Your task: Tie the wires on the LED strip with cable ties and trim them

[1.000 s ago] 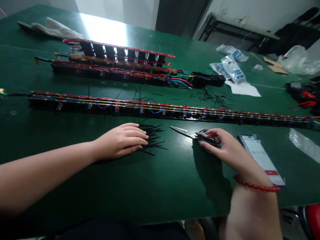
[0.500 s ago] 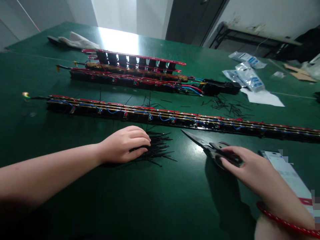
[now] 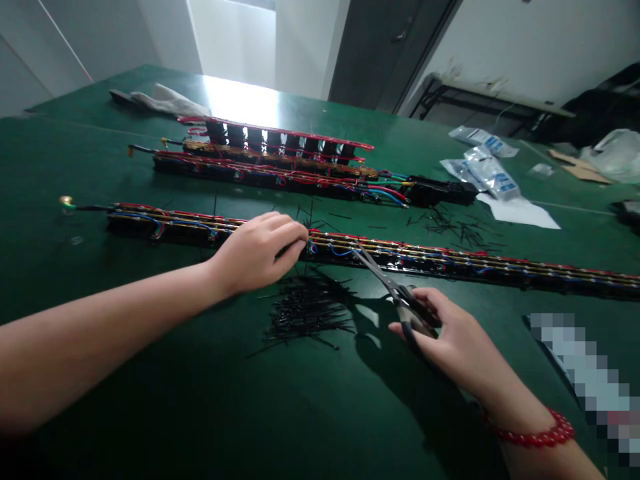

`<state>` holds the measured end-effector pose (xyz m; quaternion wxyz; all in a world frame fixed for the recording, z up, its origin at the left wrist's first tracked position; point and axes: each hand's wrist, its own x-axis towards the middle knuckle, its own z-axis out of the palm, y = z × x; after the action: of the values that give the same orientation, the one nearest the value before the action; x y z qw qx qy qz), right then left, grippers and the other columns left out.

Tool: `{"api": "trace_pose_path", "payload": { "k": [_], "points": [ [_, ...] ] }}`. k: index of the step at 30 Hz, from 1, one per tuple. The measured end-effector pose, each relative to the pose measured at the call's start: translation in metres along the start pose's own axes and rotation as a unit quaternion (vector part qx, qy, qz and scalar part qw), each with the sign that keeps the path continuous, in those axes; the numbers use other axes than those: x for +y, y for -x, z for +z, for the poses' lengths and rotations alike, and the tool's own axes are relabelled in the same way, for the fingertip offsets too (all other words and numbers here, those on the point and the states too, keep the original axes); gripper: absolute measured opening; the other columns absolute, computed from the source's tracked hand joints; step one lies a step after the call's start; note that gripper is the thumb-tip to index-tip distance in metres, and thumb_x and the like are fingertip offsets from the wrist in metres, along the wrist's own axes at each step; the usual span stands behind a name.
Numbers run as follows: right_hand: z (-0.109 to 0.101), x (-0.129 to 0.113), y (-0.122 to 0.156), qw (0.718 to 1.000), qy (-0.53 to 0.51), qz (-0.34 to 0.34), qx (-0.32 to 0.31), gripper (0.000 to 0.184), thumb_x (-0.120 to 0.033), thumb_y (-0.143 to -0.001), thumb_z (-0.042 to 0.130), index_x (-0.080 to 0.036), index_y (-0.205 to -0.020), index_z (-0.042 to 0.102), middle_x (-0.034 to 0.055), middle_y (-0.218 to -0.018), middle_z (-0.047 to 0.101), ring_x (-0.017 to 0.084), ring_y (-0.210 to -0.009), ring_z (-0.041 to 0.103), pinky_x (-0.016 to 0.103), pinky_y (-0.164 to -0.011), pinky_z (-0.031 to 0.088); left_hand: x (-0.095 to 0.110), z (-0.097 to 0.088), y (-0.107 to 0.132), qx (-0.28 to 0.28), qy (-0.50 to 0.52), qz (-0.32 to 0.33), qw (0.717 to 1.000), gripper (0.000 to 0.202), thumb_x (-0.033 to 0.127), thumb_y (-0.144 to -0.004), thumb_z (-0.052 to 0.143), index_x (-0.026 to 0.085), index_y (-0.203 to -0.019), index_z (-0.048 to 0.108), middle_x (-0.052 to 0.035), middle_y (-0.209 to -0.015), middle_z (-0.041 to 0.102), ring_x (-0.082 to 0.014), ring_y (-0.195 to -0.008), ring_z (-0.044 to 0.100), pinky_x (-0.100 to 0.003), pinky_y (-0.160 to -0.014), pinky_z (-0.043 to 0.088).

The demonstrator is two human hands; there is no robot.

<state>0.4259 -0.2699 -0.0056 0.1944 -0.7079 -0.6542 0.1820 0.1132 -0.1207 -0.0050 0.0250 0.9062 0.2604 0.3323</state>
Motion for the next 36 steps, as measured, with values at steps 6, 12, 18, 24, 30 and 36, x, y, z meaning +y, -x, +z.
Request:
{"api": "trace_pose_path", "payload": {
  "k": [6,12,18,24,30,36],
  "points": [
    [0.013,-0.027,-0.034,0.971,0.167,-0.143,0.095,0.027,-0.048,-0.086,0.064,-0.023,-0.095,0.066,0.0051,-0.081,0.074,0.023,-0.068,0.068,0.032,-0.057,0.043,-0.039,0.016,-0.057,-0.066,0.082,-0.202,0.974,0.024,0.033,-0.091,0.055,0.014,-0.091,0.069,-0.0048,-0.085,0.069,-0.0142,-0.074,0.058,-0.029,-0.071,0.042],
    [0.013,-0.041,-0.057,0.953,0.24,-0.171,0.071,0.017,-0.039,-0.086,0.062,-0.023,-0.088,0.063,0.0005,-0.072,0.07,0.018,-0.058,0.063,0.03,-0.055,0.038,-0.046,0.033,-0.057,-0.094,0.243,-0.221,0.94,0.021,0.034,-0.089,0.06,0.016,-0.084,0.069,0.0016,-0.075,0.064,-0.01,-0.068,0.052,-0.025,-0.069,0.04],
    [0.004,-0.046,-0.067,0.948,0.247,-0.196,0.047,0.017,-0.042,-0.086,0.061,-0.025,-0.087,0.061,-0.0027,-0.067,0.067,0.017,-0.053,0.061,0.029,-0.052,0.035,-0.048,0.03,-0.056,-0.092,0.288,-0.231,0.925,0.02,0.035,-0.089,0.062,0.017,-0.085,0.07,0.0013,-0.079,0.066,-0.0113,-0.075,0.057,-0.025,-0.072,0.043],
    [0.005,-0.051,-0.077,0.926,0.293,-0.225,0.076,0.018,-0.043,-0.085,0.06,-0.025,-0.087,0.06,-0.0015,-0.066,0.066,0.021,-0.055,0.062,0.031,-0.052,0.035,-0.047,0.028,-0.055,-0.069,0.277,-0.168,0.944,0.015,0.028,-0.089,0.064,0.016,-0.085,0.072,-0.0007,-0.084,0.07,-0.0109,-0.078,0.06,-0.025,-0.076,0.044],
    [0.015,-0.044,-0.076,0.911,0.3,-0.267,0.093,0.02,-0.042,-0.085,0.061,-0.023,-0.088,0.057,-0.001,-0.067,0.065,0.019,-0.055,0.062,0.03,-0.053,0.038,-0.046,0.024,-0.052,-0.051,0.283,-0.116,0.951,0.013,0.026,-0.091,0.066,0.016,-0.087,0.074,-0.0028,-0.088,0.072,-0.011,-0.082,0.063,-0.024,-0.079,0.047],
    [0.025,-0.043,-0.074,0.899,0.308,-0.275,0.147,0.024,-0.042,-0.092,0.051,-0.02,-0.088,0.059,0.001,-0.064,0.061,0.019,-0.055,0.058,0.029,-0.053,0.033,-0.044,0.02,-0.052,-0.05,0.265,-0.085,0.959,0.011,0.024,-0.09,0.067,0.017,-0.086,0.075,-0.0028,-0.087,0.073,-0.012,-0.084,0.063,-0.024,-0.082,0.047]
  ]
}}
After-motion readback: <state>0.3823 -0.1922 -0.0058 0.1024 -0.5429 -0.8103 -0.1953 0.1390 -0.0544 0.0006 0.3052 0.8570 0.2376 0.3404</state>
